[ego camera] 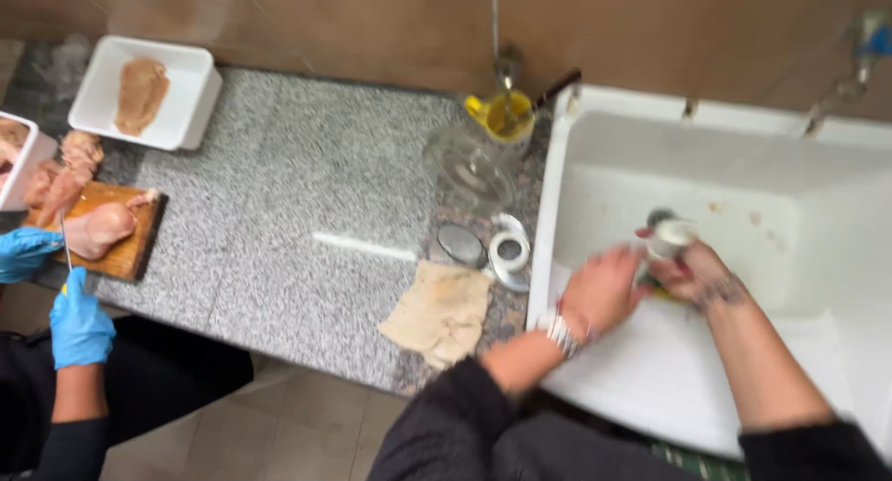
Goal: Washing and rinsing parts of a kitchen appliance in a sink and then cleaning the sink area.
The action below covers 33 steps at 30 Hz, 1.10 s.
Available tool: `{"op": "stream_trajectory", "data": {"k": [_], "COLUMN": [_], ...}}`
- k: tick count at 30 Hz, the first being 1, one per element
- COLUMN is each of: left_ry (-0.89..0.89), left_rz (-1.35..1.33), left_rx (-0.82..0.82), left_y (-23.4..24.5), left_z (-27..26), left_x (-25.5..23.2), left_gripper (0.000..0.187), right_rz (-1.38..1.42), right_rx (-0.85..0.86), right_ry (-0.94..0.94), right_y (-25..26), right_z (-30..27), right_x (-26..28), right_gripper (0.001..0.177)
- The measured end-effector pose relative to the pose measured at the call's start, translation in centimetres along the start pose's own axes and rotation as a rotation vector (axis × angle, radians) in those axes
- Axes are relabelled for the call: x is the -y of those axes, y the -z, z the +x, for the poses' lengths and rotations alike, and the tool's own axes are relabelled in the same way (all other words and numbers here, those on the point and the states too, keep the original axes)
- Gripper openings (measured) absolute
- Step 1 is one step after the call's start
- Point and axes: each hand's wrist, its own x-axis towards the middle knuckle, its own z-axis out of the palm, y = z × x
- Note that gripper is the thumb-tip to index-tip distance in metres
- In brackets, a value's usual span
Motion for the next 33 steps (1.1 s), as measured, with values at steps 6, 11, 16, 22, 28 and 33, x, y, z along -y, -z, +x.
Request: {"op": "stream_trajectory", "data": {"k": [6, 11, 16, 22, 28, 33], "left_ry": [-0.036, 0.0, -0.007, 0.138, 0.053, 0.097], "left_rz": [-0.081, -0.117, -0.149, -0.262, -0.281, -0.278], "left_rx": [0.008, -0.105, -0.183, -0.155, -0.139, -0.078], "left_y": [3.4, 7.8, 10.5, 11.1, 9.4, 8.3], "left_z": [-6.7, -8.9, -10.9, -10.6, -9.3, -7.5], "left_x": [2.7, 5.0, 6.2, 5.3, 4.6, 3.6], "left_gripper": [0.027, 0.014, 0.01, 0.011, 0.012, 0.013], "right_rz": [0.458, 0.556, 0.835, 0.431, 0.561, 0.561], "right_rx": [0.315, 0.117, 0.242, 0.256, 0.44, 0.524], "right_ry": [-0.062, -0.003, 0.099, 0.307, 0.288, 0.27], "right_y": [0.8, -2.5, -6.1, -12.1, -11.1, -10.7], "right_z": [-0.8, 0.1, -3.2, -8.0, -8.3, -9.7], "right_x": [-0.1, -0.5, -1.3, 0.3, 1.1, 2.2], "right_gripper": [0.03, 0.042, 0.079, 0.067, 0.064, 0.06]}}
